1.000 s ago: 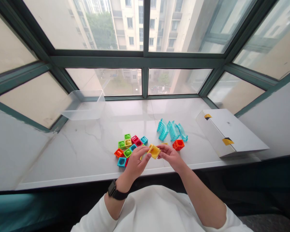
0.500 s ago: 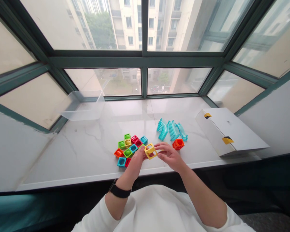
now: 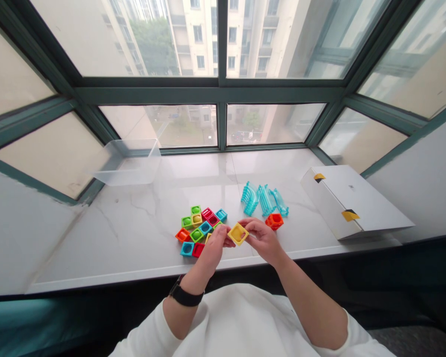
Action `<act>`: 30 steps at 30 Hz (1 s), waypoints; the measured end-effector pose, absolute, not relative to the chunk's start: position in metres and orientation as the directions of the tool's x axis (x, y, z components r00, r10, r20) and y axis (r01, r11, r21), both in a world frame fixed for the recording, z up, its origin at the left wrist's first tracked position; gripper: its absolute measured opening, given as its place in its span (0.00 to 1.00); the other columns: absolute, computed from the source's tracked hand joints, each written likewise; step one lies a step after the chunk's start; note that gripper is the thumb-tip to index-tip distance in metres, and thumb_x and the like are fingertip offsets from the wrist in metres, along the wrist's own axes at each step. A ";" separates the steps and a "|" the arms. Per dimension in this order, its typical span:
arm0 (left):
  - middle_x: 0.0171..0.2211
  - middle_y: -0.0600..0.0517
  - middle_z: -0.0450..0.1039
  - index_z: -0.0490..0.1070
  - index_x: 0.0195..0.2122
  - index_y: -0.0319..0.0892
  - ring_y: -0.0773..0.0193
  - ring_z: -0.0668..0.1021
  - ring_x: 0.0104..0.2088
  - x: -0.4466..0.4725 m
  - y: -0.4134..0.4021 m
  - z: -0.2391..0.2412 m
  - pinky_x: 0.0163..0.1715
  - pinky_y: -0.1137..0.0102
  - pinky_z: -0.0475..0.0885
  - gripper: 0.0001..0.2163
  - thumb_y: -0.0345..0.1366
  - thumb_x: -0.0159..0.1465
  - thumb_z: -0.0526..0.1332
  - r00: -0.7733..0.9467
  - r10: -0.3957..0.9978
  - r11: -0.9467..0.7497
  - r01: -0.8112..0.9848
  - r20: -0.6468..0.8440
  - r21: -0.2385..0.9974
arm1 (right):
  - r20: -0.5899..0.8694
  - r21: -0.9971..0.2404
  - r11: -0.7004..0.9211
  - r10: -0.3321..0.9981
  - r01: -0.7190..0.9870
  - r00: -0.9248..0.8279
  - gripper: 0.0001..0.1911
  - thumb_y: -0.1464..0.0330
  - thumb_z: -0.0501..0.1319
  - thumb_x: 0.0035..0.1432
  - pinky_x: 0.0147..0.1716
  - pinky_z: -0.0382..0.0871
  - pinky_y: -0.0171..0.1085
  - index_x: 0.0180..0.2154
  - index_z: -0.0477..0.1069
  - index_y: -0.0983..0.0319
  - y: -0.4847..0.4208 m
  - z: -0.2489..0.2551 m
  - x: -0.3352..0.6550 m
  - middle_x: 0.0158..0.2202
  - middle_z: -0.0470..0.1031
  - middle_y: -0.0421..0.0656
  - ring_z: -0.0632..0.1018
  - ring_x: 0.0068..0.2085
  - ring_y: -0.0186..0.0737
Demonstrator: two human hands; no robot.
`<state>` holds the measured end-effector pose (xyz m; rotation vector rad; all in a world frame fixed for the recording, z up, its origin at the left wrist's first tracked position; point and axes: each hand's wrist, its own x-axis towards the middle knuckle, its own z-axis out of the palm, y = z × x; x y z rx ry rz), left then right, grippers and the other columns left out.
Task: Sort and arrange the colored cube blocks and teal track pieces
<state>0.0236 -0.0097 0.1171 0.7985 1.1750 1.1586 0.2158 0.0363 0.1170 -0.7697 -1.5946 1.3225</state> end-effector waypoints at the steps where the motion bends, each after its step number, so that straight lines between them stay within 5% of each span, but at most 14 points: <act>1: 0.37 0.48 0.80 0.73 0.45 0.42 0.58 0.82 0.37 0.023 -0.010 0.117 0.41 0.63 0.77 0.27 0.64 0.65 0.61 -0.052 0.968 0.227 -0.227 -0.245 0.947 | 0.243 -0.970 0.231 0.889 -0.078 -0.389 0.08 0.61 0.70 0.64 0.53 0.80 0.46 0.38 0.76 0.58 0.037 0.115 0.217 0.50 0.79 0.48 0.81 0.53 0.47; 5: 0.46 0.48 0.79 0.74 0.51 0.46 0.58 0.82 0.43 0.020 -0.012 0.117 0.48 0.62 0.78 0.23 0.59 0.68 0.63 0.011 0.987 0.159 -0.198 -0.160 0.967 | 0.228 -0.974 0.214 0.911 -0.081 -0.344 0.09 0.61 0.70 0.64 0.50 0.81 0.45 0.38 0.75 0.57 0.039 0.110 0.218 0.48 0.78 0.47 0.81 0.50 0.47; 12: 0.48 0.45 0.76 0.80 0.43 0.42 0.56 0.79 0.47 0.021 -0.010 0.111 0.48 0.63 0.77 0.17 0.52 0.66 0.68 0.096 0.995 0.012 -0.101 -0.002 0.995 | 0.249 -0.968 0.242 0.921 -0.061 -0.301 0.10 0.60 0.71 0.63 0.49 0.81 0.45 0.36 0.74 0.58 0.037 0.110 0.218 0.46 0.77 0.47 0.82 0.49 0.46; 23: 0.32 0.52 0.74 0.76 0.36 0.42 0.62 0.75 0.35 0.017 -0.010 0.119 0.37 0.69 0.70 0.19 0.54 0.70 0.62 0.058 0.996 0.055 0.113 -0.062 0.992 | 0.178 -0.901 0.375 0.776 0.217 -0.605 0.04 0.64 0.69 0.64 0.62 0.73 0.52 0.40 0.77 0.57 0.040 0.140 0.246 0.55 0.79 0.48 0.79 0.59 0.49; 30: 0.32 0.52 0.74 0.76 0.34 0.42 0.61 0.76 0.35 0.026 -0.009 0.122 0.38 0.67 0.71 0.18 0.50 0.72 0.59 0.135 0.990 0.003 0.257 -0.039 0.966 | 0.035 -0.951 0.227 0.753 0.211 -0.657 0.23 0.68 0.70 0.61 0.57 0.79 0.49 0.57 0.71 0.54 0.032 0.141 0.253 0.54 0.77 0.45 0.82 0.52 0.44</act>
